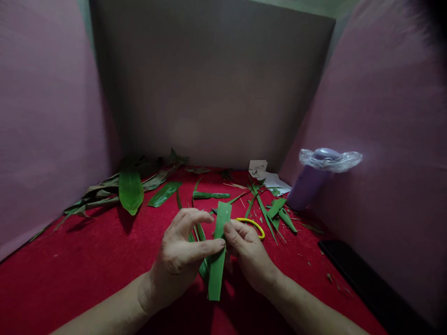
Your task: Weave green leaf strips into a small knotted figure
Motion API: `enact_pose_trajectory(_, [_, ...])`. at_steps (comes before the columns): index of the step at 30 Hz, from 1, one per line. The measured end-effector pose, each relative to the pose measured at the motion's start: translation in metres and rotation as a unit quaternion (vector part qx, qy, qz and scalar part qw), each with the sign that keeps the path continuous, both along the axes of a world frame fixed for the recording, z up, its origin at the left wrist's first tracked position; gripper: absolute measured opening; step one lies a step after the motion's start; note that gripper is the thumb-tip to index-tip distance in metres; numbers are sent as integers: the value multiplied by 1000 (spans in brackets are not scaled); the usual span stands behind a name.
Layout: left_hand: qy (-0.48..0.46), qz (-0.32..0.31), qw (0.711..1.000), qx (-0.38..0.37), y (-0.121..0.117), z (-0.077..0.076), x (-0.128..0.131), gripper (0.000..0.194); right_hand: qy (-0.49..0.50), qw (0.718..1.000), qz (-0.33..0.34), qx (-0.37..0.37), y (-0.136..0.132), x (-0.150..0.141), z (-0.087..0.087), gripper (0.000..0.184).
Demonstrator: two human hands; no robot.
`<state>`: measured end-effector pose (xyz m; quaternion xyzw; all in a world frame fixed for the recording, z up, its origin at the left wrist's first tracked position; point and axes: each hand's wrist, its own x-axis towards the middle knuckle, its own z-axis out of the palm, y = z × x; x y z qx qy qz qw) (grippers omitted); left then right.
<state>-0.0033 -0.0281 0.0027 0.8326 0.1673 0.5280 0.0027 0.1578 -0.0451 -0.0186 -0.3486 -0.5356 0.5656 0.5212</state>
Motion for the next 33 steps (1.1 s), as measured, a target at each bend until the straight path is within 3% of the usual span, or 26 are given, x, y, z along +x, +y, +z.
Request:
enact_pose_trajectory(2, [22,14,1000,11,0,0,1,25,37,999,4,-36,1,-1,0,27])
enact_pose_trajectory(5, [52,23,998,19,-1,0,3,27,45,998,-32,-32,2,0,3,29])
enact_pose_trajectory(11, [72,-28,996,33,-2,0,5,25,61,997,-35,-43,5,2,3,26])
enact_pose_trajectory(15, [65,-36,997,-9,-3,-1,5,17,91,993,-35,-69,7,3,2,28])
enact_pose_trajectory(26, [109,-77,987,-84,2,-3,3,20,18,997,-72,-31,8,4,2,32])
enact_pose_trajectory(33, [44,-83,979,-180,-2,-2,5,15,-31,996,-87,0,5,0,6,31])
